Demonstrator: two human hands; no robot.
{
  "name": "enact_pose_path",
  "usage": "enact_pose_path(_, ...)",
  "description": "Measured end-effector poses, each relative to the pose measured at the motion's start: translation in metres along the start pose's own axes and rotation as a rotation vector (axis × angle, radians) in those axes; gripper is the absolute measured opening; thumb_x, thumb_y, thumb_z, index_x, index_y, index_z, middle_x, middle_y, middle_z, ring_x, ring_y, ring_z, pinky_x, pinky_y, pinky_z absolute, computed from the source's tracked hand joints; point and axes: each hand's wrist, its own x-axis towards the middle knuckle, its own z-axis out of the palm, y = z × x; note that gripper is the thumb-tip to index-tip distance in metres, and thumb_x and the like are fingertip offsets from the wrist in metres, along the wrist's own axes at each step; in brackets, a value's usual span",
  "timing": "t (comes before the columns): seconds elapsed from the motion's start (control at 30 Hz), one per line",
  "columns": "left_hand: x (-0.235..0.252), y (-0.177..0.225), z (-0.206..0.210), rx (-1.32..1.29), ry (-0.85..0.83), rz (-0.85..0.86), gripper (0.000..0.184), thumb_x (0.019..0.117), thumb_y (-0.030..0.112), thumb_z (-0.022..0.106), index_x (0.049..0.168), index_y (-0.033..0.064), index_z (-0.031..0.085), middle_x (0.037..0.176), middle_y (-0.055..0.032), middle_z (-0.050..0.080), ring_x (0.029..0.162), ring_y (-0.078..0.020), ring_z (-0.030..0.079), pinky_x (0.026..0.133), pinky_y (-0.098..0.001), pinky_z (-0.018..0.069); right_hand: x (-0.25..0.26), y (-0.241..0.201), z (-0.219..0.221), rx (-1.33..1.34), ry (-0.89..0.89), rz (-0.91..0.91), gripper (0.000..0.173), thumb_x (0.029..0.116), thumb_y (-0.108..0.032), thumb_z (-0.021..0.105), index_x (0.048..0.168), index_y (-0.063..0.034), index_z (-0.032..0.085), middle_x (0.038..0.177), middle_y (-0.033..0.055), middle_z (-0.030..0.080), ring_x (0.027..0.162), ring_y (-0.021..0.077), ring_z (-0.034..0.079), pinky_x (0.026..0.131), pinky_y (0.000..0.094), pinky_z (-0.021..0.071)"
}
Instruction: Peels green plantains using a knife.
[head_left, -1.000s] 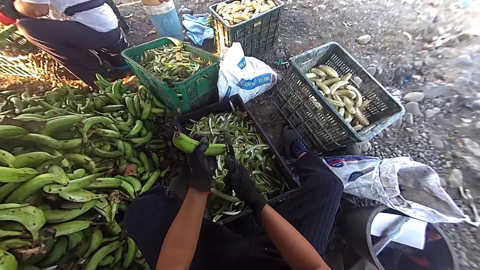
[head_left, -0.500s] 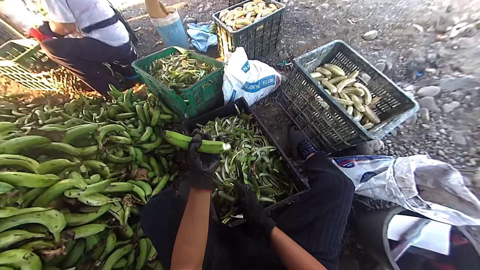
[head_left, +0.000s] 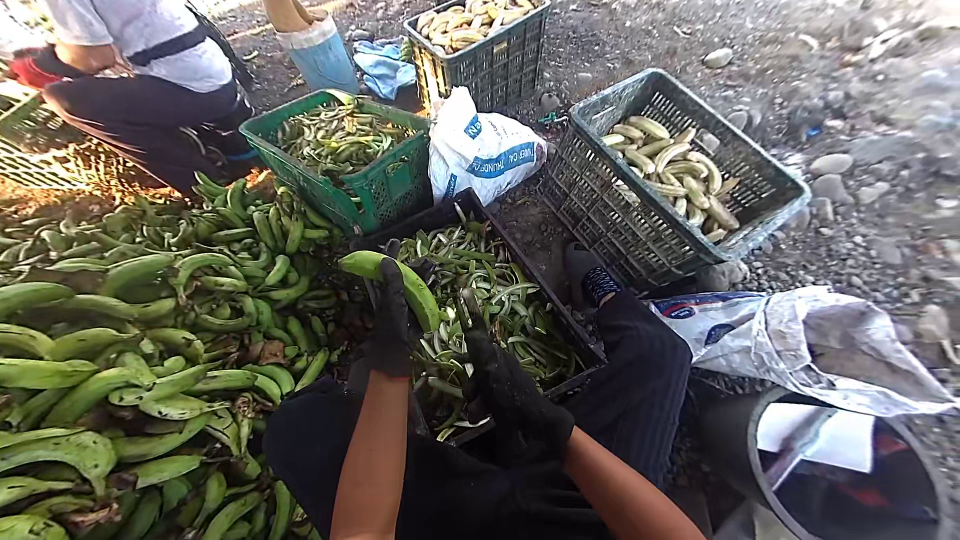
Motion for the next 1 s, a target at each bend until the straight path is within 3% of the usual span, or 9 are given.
enact_pose_path(0.13, -0.003, 0.001, 0.006, 0.126, -0.003, 0.029, 0.052, 0.1100, 0.043, 0.037, 0.157, 0.0225, 0.035, 0.129, -0.0061, 0.067, 0.109, -0.0189, 0.069, 0.092, -0.0384, 0.0589, -0.004, -0.056, 0.002, -0.018, 0.014, -0.377, 0.056, 0.1106, -0.047, 0.026, 0.112, -0.0002, 0.057, 0.066, 0.0029, 0.065, 0.052, 0.0137, 0.064, 0.050, 0.0290, 0.0579)
enact_pose_path(0.27, -0.004, -0.001, 0.011, 0.174, -0.102, 0.105, 0.058, 0.1077, 0.050, 0.038, 0.158, 0.0211, 0.034, 0.129, -0.0022, 0.066, 0.108, -0.0132, 0.068, 0.090, -0.0322, 0.0582, -0.002, -0.066, 0.014, -0.030, 0.179, -0.611, 0.061, 0.1083, -0.053, 0.026, 0.129, -0.0017, 0.052, 0.066, 0.0041, 0.066, 0.051, 0.0170, 0.064, 0.049, 0.0344, 0.0592)
enact_pose_path(0.37, -0.007, -0.004, 0.016, 0.018, -0.175, 0.145, 0.066, 0.1055, 0.052, 0.042, 0.161, 0.0205, 0.025, 0.136, -0.0045, 0.062, 0.118, -0.0182, 0.064, 0.101, -0.0388, 0.0539, 0.009, 0.017, 0.008, -0.364, 0.104, -0.213, 0.060, 0.1106, -0.046, 0.028, 0.139, 0.0014, 0.052, 0.085, 0.0113, 0.067, 0.070, 0.0226, 0.066, 0.067, 0.0445, 0.0588)
enact_pose_path(0.53, 0.003, 0.000, 0.018, -0.072, -0.120, 0.200, 0.079, 0.0954, 0.059, 0.060, 0.158, 0.0241, 0.026, 0.133, -0.0032, 0.064, 0.115, -0.0197, 0.066, 0.097, -0.0423, 0.0575, -0.019, 0.110, 0.001, -0.318, -0.074, 0.260, 0.061, 0.1073, -0.059, 0.031, 0.129, -0.0064, 0.055, 0.084, 0.0083, 0.067, 0.065, 0.0205, 0.066, 0.062, 0.0402, 0.0580)
enact_pose_path(0.63, -0.005, 0.010, 0.019, -0.083, -0.100, 0.063, 0.063, 0.1041, 0.039, 0.054, 0.159, 0.0332, 0.023, 0.135, -0.0037, 0.060, 0.109, -0.0214, 0.067, 0.088, -0.0436, 0.0601, -0.013, 0.088, -0.011, -0.364, 0.038, 0.109, 0.057, 0.1099, -0.048, 0.030, 0.142, -0.0066, 0.051, 0.095, 0.0117, 0.068, 0.073, 0.0222, 0.068, 0.067, 0.0434, 0.0594)
enact_pose_path(0.7, -0.006, 0.020, 0.022, -0.057, -0.093, -0.010, 0.062, 0.1059, 0.030, 0.053, 0.158, 0.0367, 0.022, 0.132, -0.0047, 0.062, 0.107, -0.0233, 0.070, 0.083, -0.0433, 0.0627, 0.000, 0.067, -0.021, -0.364, 0.193, -0.104, 0.055, 0.1086, -0.046, 0.037, 0.140, -0.0029, 0.053, 0.101, 0.0096, 0.069, 0.082, 0.0159, 0.067, 0.075, 0.0389, 0.0587)
enact_pose_path(0.8, -0.009, 0.029, 0.024, 0.152, 0.005, 0.002, 0.062, 0.1056, 0.033, 0.054, 0.158, 0.0312, 0.022, 0.118, -0.0070, 0.066, 0.091, -0.0230, 0.072, 0.076, -0.0427, 0.0641, 0.026, 0.037, -0.039, -0.483, 0.293, -0.450, 0.072, 0.0990, -0.058, 0.051, 0.145, -0.0022, 0.052, 0.133, 0.0145, 0.063, 0.123, 0.0208, 0.060, 0.106, 0.0443, 0.0487)
enact_pose_path(0.87, -0.012, 0.028, 0.023, 0.249, 0.093, 0.037, 0.059, 0.1064, 0.046, 0.047, 0.156, 0.0240, 0.025, 0.112, -0.0058, 0.065, 0.085, -0.0187, 0.071, 0.073, -0.0393, 0.0626, 0.037, 0.015, -0.042, -0.708, 0.327, -0.529, 0.075, 0.0976, -0.064, 0.049, 0.150, -0.0100, 0.051, 0.136, 0.0248, 0.060, 0.128, 0.0393, 0.056, 0.107, 0.0588, 0.0437)
enact_pose_path(1.0, -0.010, 0.019, 0.007, 0.128, 0.080, 0.088, 0.055, 0.1050, 0.059, 0.037, 0.152, 0.0300, 0.038, 0.106, -0.0023, 0.068, 0.081, -0.0144, 0.068, 0.070, -0.0342, 0.0603, 0.039, -0.021, -0.029, -1.044, 0.275, -0.402, 0.080, 0.0887, -0.081, 0.044, 0.157, -0.0417, 0.038, 0.128, 0.0230, 0.062, 0.117, 0.0453, 0.057, 0.089, 0.0661, 0.0459)
